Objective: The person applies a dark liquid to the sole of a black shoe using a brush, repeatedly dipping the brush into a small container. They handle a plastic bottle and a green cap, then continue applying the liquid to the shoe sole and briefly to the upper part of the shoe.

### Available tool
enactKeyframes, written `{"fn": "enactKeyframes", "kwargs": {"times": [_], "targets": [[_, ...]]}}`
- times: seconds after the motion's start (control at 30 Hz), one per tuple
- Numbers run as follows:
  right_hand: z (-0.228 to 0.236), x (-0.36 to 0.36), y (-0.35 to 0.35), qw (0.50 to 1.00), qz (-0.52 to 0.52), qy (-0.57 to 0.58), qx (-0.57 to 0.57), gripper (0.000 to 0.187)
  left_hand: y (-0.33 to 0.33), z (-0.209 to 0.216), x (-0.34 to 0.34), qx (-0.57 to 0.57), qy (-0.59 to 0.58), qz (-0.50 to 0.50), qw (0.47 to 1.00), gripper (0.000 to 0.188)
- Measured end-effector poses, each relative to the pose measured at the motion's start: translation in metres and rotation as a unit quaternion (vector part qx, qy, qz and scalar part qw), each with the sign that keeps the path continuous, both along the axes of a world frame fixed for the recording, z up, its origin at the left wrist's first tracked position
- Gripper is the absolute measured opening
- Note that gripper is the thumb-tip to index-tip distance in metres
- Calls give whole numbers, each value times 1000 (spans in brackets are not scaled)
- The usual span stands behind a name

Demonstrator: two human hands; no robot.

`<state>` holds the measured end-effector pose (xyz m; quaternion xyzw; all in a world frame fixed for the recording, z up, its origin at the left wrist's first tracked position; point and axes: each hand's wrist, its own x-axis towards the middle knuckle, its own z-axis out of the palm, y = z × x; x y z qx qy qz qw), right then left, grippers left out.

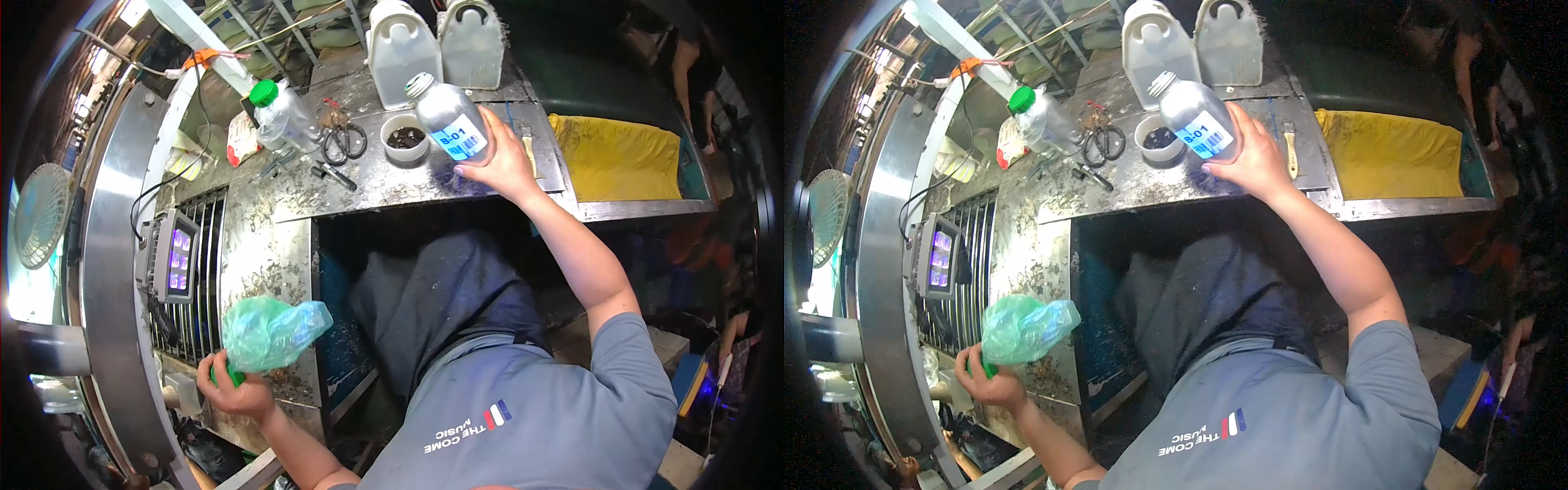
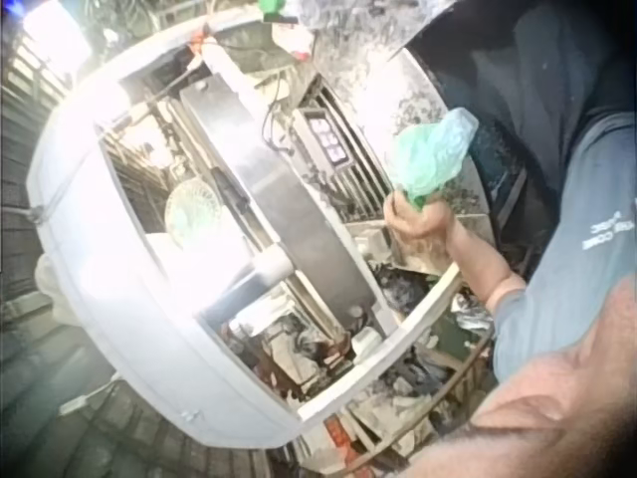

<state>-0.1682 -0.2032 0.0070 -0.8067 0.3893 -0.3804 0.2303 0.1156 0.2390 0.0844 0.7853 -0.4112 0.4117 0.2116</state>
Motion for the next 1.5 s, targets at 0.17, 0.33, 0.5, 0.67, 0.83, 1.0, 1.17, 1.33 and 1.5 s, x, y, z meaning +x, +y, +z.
{"fn": "enactKeyframes", "kwargs": {"times": [0.17,0.33,0.5,0.67,0.83,1.0,1.17,1.33,1.5], "targets": [[6,-9,12,998,37,-47,19,106,-15,-8,17,102,-108,14,989,29],[8,-13,27,998,36,-32,43,105,-40,-76,56,210,25,15,977,35],[3,-18,39,992,65,-63,92,107,-47,-95,66,228,104,30,968,38],[2,-20,49,989,71,-79,105,109,-36,-76,59,185,216,4,959,53],[-3,-28,55,975,103,-138,143,115,-31,-52,38,97,321,29,942,75],[-3,-33,69,990,94,-51,87,115,-2,-66,29,-142,468,-105,866,65],[-7,-45,84,992,111,-36,58,113,-29,-53,-18,-168,445,-149,867,55],[-10,-49,91,983,128,-75,106,113,-37,-27,16,-31,238,-28,970,19],[-26,-39,101,978,148,-76,125,113,-51,-9,34,42,215,102,970,38]]}}
